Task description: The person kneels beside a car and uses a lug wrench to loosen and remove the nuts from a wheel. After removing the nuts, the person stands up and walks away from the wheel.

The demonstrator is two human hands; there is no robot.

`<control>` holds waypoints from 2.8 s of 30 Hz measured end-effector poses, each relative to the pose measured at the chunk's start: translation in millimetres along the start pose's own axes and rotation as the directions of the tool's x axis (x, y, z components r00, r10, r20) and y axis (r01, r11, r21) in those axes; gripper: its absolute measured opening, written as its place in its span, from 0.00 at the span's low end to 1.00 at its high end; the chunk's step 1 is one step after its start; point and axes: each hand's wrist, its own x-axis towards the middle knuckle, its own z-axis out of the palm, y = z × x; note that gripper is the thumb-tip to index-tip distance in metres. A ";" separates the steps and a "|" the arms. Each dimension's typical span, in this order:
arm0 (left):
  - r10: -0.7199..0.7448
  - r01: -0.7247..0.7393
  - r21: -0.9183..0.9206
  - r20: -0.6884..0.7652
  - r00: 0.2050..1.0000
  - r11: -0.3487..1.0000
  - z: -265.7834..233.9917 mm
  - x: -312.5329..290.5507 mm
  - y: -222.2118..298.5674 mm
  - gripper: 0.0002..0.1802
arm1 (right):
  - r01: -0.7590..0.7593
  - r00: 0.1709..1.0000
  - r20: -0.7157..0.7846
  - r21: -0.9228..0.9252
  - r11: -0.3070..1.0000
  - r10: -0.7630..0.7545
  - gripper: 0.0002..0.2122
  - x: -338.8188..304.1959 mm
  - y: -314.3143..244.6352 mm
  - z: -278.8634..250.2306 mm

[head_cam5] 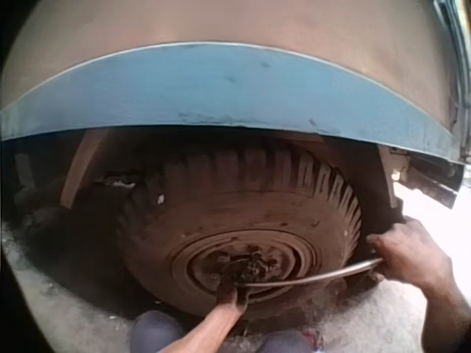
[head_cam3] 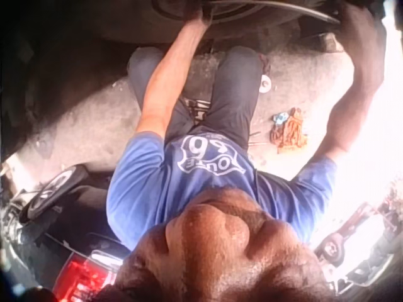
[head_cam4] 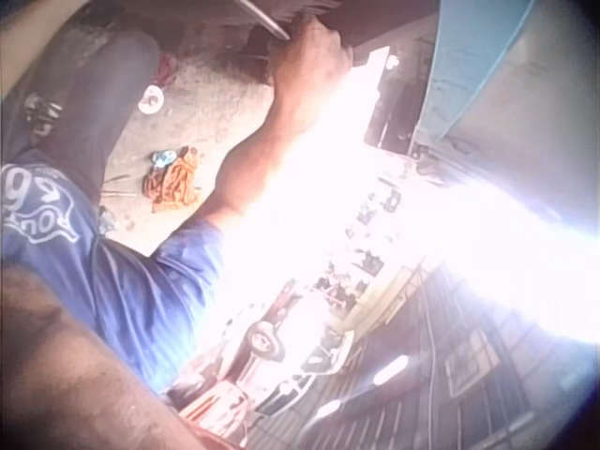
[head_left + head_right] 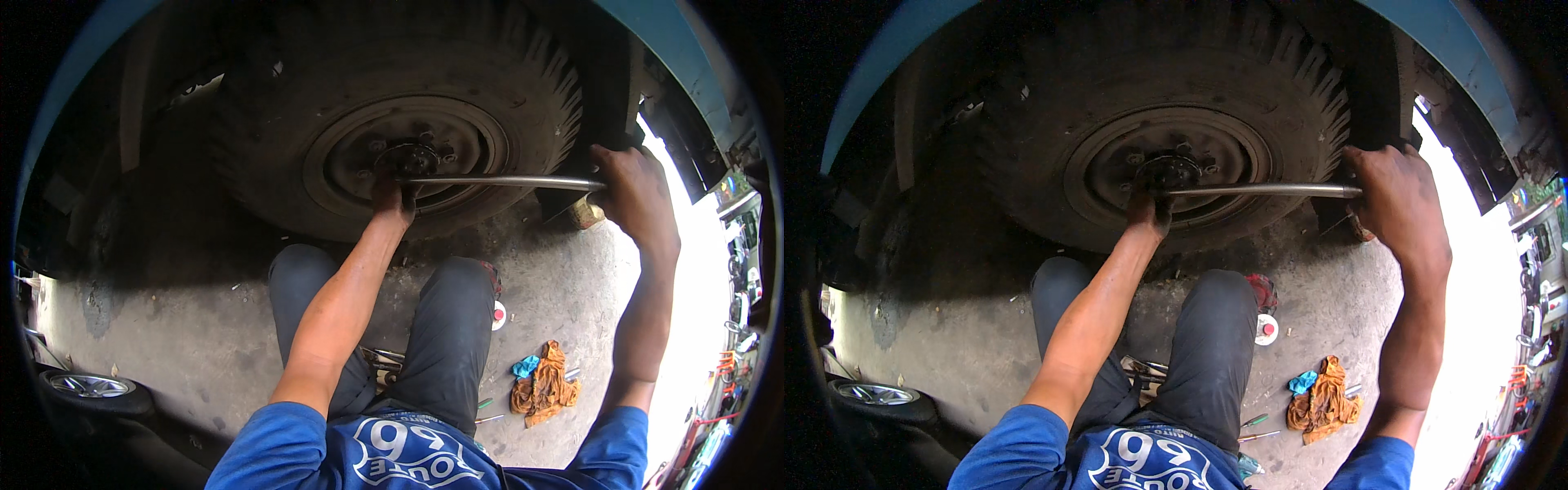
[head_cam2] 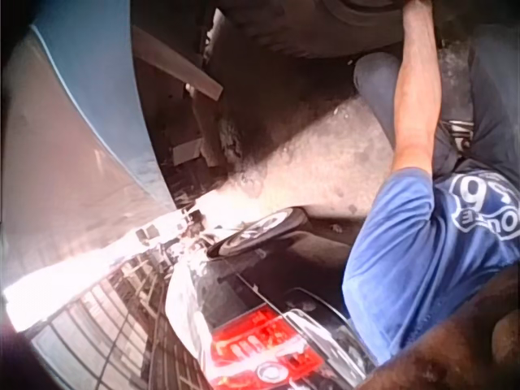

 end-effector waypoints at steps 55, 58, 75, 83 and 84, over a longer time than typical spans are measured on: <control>0.023 0.002 -0.188 0.131 0.991 0.982 -9.2 14.1 -8.6 0.12 | 0.144 0.924 -0.308 -0.275 0.951 -0.229 0.18 45.4 -24.8 -25.5; 0.110 -0.048 -0.246 0.248 0.963 0.968 -12.1 23.4 -14.5 0.11 | 0.216 0.884 -0.315 -0.381 0.899 -0.346 0.21 68.3 -52.9 -52.7; 0.159 -0.114 -0.240 0.178 0.971 0.964 -0.7 26.9 -14.0 0.10 | 0.258 0.864 -0.162 -0.669 0.697 -0.476 0.07 90.6 -42.1 -50.8; 0.041 -0.033 -0.169 0.044 0.998 0.985 1.3 25.6 -9.8 0.09 | 0.218 0.809 -0.354 -0.560 0.799 -0.469 0.10 78.2 -17.6 -12.3; 0.060 -0.042 -0.161 0.107 0.992 0.986 1.3 26.6 -8.3 0.10 | 0.212 0.787 -0.393 -0.551 0.807 -0.475 0.10 75.4 -11.8 -1.9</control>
